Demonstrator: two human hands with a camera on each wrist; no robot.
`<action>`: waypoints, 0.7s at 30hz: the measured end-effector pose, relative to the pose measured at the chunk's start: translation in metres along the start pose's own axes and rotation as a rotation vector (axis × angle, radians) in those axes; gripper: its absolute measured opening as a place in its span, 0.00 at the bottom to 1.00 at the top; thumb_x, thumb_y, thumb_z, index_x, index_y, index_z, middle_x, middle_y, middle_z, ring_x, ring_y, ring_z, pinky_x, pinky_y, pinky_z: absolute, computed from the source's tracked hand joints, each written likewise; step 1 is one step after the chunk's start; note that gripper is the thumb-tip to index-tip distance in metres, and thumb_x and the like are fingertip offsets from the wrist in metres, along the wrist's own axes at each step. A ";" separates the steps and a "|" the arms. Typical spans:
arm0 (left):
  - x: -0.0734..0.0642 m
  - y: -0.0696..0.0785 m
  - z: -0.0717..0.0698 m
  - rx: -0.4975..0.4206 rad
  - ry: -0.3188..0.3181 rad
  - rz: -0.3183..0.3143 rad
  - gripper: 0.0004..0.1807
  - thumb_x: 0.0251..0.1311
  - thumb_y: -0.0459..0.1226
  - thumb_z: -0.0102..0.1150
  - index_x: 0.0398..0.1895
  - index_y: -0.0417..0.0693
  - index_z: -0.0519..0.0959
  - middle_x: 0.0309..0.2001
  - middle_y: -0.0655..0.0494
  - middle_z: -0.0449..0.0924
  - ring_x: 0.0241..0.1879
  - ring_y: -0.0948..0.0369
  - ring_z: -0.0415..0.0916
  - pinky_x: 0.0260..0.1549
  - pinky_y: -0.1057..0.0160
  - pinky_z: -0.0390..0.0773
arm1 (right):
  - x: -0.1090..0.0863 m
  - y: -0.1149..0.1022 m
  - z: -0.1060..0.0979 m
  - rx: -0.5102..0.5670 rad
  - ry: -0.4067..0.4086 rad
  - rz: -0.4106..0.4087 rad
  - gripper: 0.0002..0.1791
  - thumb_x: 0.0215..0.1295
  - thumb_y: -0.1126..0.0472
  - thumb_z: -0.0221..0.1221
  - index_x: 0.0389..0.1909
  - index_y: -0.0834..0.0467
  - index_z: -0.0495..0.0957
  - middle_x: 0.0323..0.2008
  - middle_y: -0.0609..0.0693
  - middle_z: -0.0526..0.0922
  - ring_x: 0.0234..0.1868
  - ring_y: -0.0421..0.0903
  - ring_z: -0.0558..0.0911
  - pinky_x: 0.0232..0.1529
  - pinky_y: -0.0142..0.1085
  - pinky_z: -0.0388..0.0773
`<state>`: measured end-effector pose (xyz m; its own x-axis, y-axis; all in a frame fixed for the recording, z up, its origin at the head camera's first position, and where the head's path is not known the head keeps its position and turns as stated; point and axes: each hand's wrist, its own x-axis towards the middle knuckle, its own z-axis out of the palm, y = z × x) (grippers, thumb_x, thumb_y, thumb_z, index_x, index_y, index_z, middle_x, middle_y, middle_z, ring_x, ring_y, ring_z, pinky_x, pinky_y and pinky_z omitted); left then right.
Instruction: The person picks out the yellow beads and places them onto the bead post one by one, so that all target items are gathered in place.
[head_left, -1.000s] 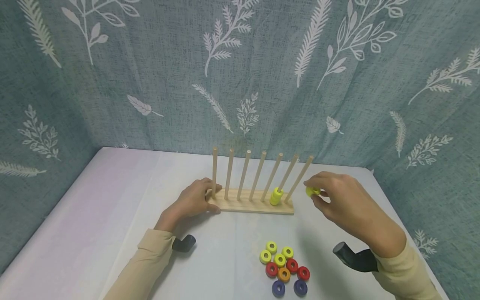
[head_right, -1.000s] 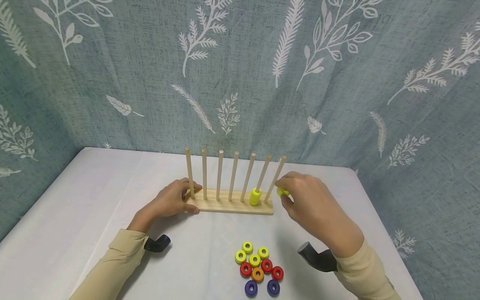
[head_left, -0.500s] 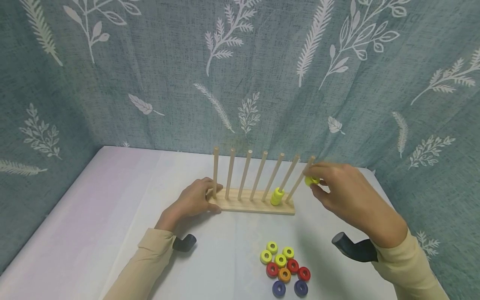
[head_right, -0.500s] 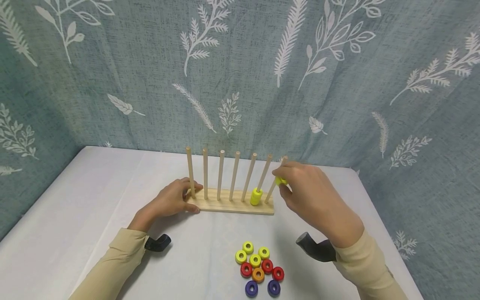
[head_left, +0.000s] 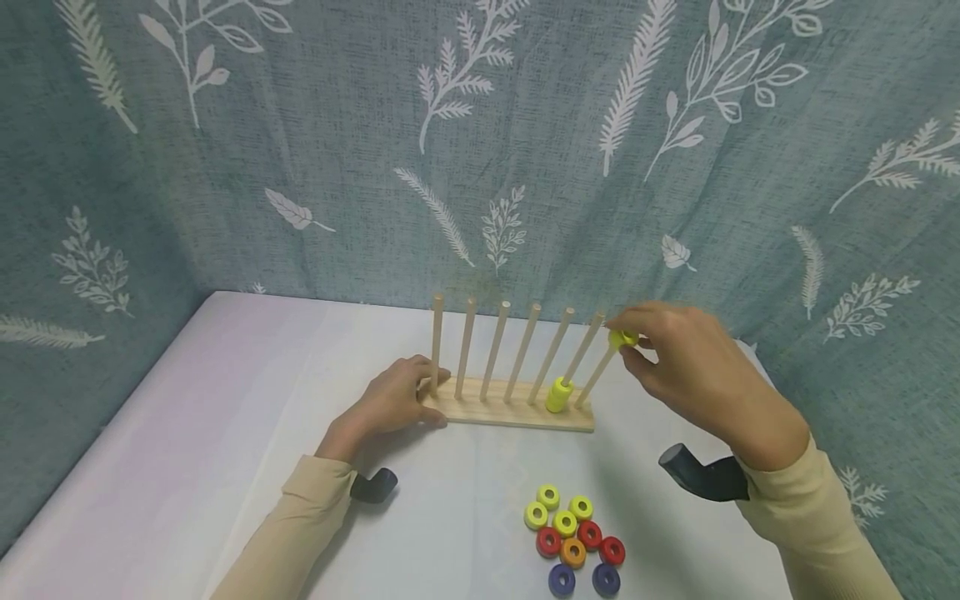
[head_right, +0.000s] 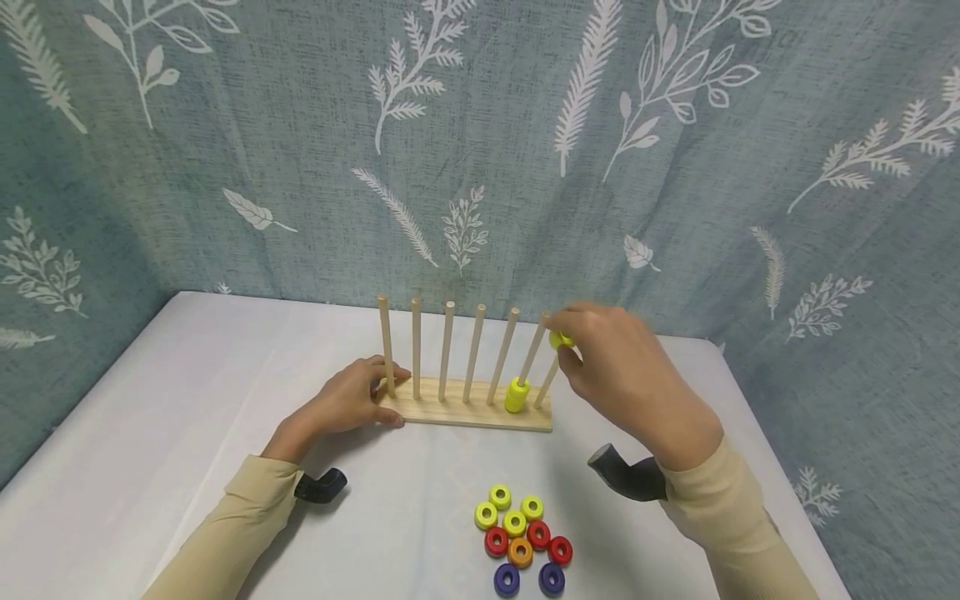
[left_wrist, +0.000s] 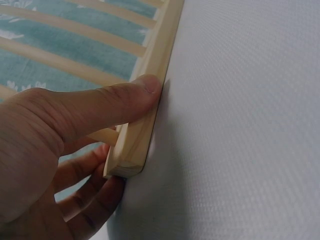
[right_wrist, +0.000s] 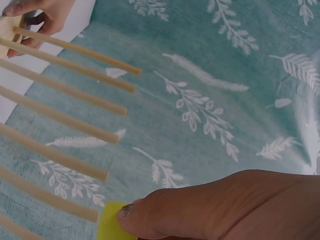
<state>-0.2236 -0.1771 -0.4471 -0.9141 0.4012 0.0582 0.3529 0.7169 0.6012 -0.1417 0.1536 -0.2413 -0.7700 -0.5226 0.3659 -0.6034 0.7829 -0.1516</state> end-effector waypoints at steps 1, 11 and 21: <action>0.000 0.000 0.000 0.000 0.002 0.000 0.37 0.41 0.43 0.82 0.59 0.49 0.81 0.55 0.54 0.79 0.54 0.51 0.73 0.50 0.50 0.73 | 0.001 0.001 0.000 0.002 0.003 -0.001 0.18 0.52 0.79 0.67 0.45 0.64 0.86 0.44 0.57 0.86 0.39 0.55 0.87 0.37 0.49 0.83; 0.000 0.000 0.001 0.009 -0.006 -0.018 0.38 0.41 0.43 0.83 0.60 0.49 0.81 0.57 0.52 0.78 0.56 0.49 0.72 0.52 0.49 0.73 | 0.017 0.003 0.002 -0.018 0.035 -0.020 0.17 0.52 0.79 0.67 0.43 0.64 0.86 0.41 0.57 0.86 0.38 0.54 0.86 0.36 0.49 0.82; 0.000 0.000 0.000 0.008 -0.003 0.000 0.37 0.41 0.42 0.82 0.60 0.48 0.81 0.56 0.53 0.78 0.55 0.50 0.73 0.51 0.50 0.73 | 0.028 0.009 0.007 -0.023 0.017 -0.017 0.17 0.53 0.80 0.65 0.43 0.65 0.86 0.41 0.58 0.86 0.36 0.54 0.86 0.33 0.49 0.82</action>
<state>-0.2233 -0.1772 -0.4474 -0.9136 0.4027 0.0555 0.3541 0.7214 0.5952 -0.1703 0.1438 -0.2386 -0.7560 -0.5299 0.3843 -0.6110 0.7818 -0.1242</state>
